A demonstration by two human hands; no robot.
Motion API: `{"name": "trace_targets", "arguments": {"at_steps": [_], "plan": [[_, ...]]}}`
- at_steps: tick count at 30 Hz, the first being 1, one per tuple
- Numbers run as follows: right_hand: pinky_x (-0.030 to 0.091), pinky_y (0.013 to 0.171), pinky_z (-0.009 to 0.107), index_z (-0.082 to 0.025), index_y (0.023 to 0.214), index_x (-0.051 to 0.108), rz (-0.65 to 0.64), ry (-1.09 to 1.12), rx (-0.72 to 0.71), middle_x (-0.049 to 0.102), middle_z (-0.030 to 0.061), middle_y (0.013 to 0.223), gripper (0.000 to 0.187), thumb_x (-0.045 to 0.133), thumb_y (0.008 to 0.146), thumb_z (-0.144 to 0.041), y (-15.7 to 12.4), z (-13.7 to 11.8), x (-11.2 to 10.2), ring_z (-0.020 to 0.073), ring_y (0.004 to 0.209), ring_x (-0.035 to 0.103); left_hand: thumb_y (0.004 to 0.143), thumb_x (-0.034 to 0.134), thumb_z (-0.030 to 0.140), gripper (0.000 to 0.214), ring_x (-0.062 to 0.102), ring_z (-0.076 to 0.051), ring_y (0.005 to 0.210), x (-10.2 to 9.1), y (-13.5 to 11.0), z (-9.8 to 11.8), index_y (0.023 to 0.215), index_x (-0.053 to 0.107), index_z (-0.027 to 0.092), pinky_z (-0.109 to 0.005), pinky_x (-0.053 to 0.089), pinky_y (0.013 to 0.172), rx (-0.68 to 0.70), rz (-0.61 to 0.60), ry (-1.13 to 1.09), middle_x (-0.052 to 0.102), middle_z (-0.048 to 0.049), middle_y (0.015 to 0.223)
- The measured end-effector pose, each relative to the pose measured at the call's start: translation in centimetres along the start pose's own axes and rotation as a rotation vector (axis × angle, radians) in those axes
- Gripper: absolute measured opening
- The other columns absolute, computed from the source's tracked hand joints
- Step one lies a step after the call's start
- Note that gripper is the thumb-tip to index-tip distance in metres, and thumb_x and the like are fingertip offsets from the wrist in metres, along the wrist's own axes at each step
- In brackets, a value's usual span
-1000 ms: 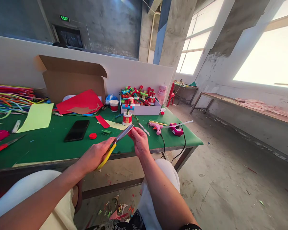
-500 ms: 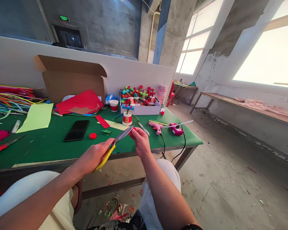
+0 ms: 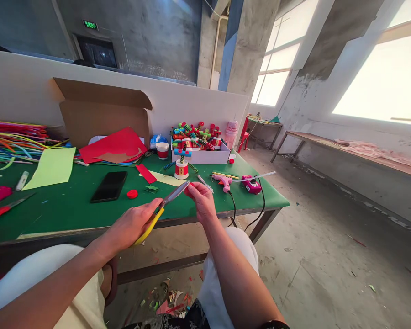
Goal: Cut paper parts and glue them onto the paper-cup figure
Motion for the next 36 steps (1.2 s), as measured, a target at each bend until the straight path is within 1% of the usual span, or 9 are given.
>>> {"name": "trace_targets", "arguments": {"at_steps": [4, 11, 15, 20, 24, 36], "plan": [[0.049, 0.073, 0.027, -0.02, 0.068, 0.072, 0.002, -0.024, 0.01, 0.068, -0.0024, 0.069, 0.026, 0.086, 0.056, -0.038, 0.05, -0.08, -0.22, 0.0105, 0.065, 0.059, 0.089, 0.039, 0.017, 0.03, 0.068, -0.023, 0.08, -0.03, -0.03, 0.06, 0.118, 0.044, 0.021, -0.027, 0.045, 0.061, 0.01, 0.0, -0.01, 0.067, -0.0075, 0.093], [0.048, 0.072, 0.027, -0.02, 0.068, 0.072, -0.031, -0.06, 0.035, 0.068, -0.002, 0.069, 0.025, 0.086, 0.058, -0.039, 0.02, -0.41, -0.38, 0.0109, 0.065, 0.059, 0.09, 0.039, 0.017, 0.029, 0.067, -0.024, 0.078, -0.16, -0.08, 0.16, 0.118, 0.044, 0.022, -0.027, 0.043, 0.06, -0.005, -0.02, 0.0, 0.066, -0.0067, 0.091], [0.048, 0.073, 0.026, -0.019, 0.068, 0.072, -0.05, -0.065, 0.049, 0.067, -0.0014, 0.068, 0.027, 0.086, 0.056, -0.04, -0.1, -0.63, -0.32, 0.0109, 0.066, 0.059, 0.09, 0.04, 0.016, 0.03, 0.067, -0.024, 0.08, -0.1, -0.1, 0.22, 0.119, 0.043, 0.022, -0.028, 0.043, 0.061, -0.007, -0.033, -0.009, 0.066, -0.0068, 0.093], [0.048, 0.074, 0.026, -0.02, 0.066, 0.072, -0.071, -0.066, 0.06, 0.068, -0.0012, 0.069, 0.024, 0.085, 0.057, -0.038, -0.29, -0.78, -0.2, 0.0108, 0.066, 0.059, 0.089, 0.039, 0.017, 0.031, 0.067, -0.026, 0.082, -0.08, -0.21, 0.23, 0.12, 0.043, 0.021, -0.03, 0.044, 0.062, 0.004, -0.033, -0.005, 0.066, -0.0083, 0.096], [0.048, 0.075, 0.025, -0.02, 0.065, 0.072, -0.074, -0.07, 0.068, 0.066, -0.002, 0.068, 0.027, 0.087, 0.054, -0.04, -0.34, -0.83, -0.22, 0.0108, 0.068, 0.058, 0.089, 0.039, 0.017, 0.032, 0.067, -0.026, 0.082, -0.11, -0.22, 0.15, 0.12, 0.043, 0.021, -0.03, 0.044, 0.063, 0.007, -0.044, -0.019, 0.066, -0.0084, 0.096], [0.047, 0.078, 0.03, -0.021, 0.066, 0.07, -0.099, -0.098, 0.075, 0.066, -0.0011, 0.071, 0.028, 0.086, 0.056, -0.041, -0.17, -0.57, -0.47, 0.0123, 0.068, 0.057, 0.09, 0.039, 0.016, 0.032, 0.066, -0.024, 0.081, -0.25, -0.23, 0.11, 0.121, 0.042, 0.02, -0.029, 0.043, 0.064, 0.003, -0.075, -0.053, 0.066, -0.0084, 0.095]]}}
Point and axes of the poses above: each hand's wrist, its own y-axis towards the middle knuckle, its own x-axis out of the palm, z = x × y, the point moved 3 cm from there along y, towards the middle knuckle
